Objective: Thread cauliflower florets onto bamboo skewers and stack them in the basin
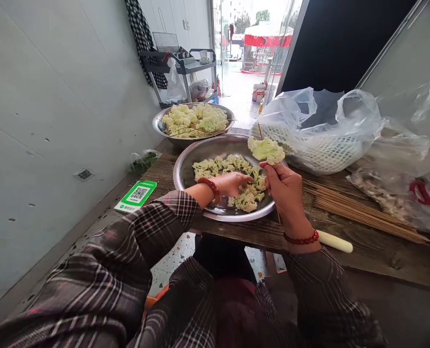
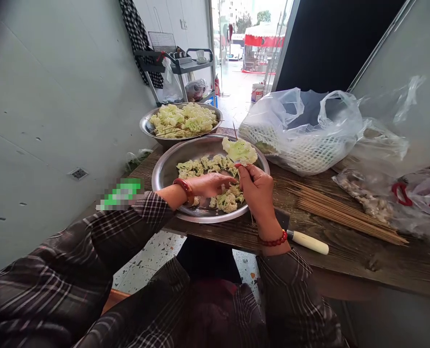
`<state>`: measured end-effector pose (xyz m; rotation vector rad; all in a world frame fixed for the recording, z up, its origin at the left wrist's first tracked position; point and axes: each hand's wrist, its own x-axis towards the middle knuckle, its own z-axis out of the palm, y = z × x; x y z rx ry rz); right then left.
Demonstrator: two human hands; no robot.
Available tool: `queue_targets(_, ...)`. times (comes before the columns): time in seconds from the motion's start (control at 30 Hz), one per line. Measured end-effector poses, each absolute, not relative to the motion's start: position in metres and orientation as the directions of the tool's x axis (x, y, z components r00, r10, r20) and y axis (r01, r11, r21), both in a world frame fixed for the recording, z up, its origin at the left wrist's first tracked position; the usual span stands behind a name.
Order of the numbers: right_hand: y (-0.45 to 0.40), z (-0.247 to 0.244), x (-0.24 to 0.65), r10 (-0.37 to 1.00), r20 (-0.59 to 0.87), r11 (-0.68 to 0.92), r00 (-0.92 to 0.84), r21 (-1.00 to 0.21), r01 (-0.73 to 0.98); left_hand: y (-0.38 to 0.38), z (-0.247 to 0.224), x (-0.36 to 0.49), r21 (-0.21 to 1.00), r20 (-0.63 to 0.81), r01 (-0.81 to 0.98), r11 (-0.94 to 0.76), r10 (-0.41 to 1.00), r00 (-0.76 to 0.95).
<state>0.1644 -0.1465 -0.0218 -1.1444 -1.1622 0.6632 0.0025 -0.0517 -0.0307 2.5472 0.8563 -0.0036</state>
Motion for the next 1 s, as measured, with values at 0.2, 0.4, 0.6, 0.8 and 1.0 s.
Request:
queue_targets(0.2,-0.148,-0.021,0.164,0.884,0.347,0.313,0.313,-0.937,0.155,-0.052,-0.023,0.0,0.31,-0.133,0.644,-0.699,0.639,0.758)
queue_targets(0.4,-0.148,-0.02,0.163,0.889,0.325,0.302,0.322,-0.946,0.12,-0.042,-0.003,-0.007,0.762,0.123,0.496,-0.415,0.846,0.519)
queue_targets(0.6,-0.149,-0.018,0.161,0.899,0.295,0.281,0.323,-0.955,0.091,-0.045,0.014,-0.016,0.988,0.043,-0.153,0.011,0.936,0.35)
queue_targets(0.8,-0.151,-0.019,0.161,0.924,0.272,0.242,0.269,-0.96,0.138,-0.044,0.019,-0.019,0.893,0.004,-0.429,0.137,0.95,0.311)
queue_targets(1.0,-0.149,-0.024,0.164,0.937,0.3,0.265,0.176,-0.944,0.199,-0.044,0.02,-0.02,0.86,0.049,-0.498,0.114,0.951,0.304)
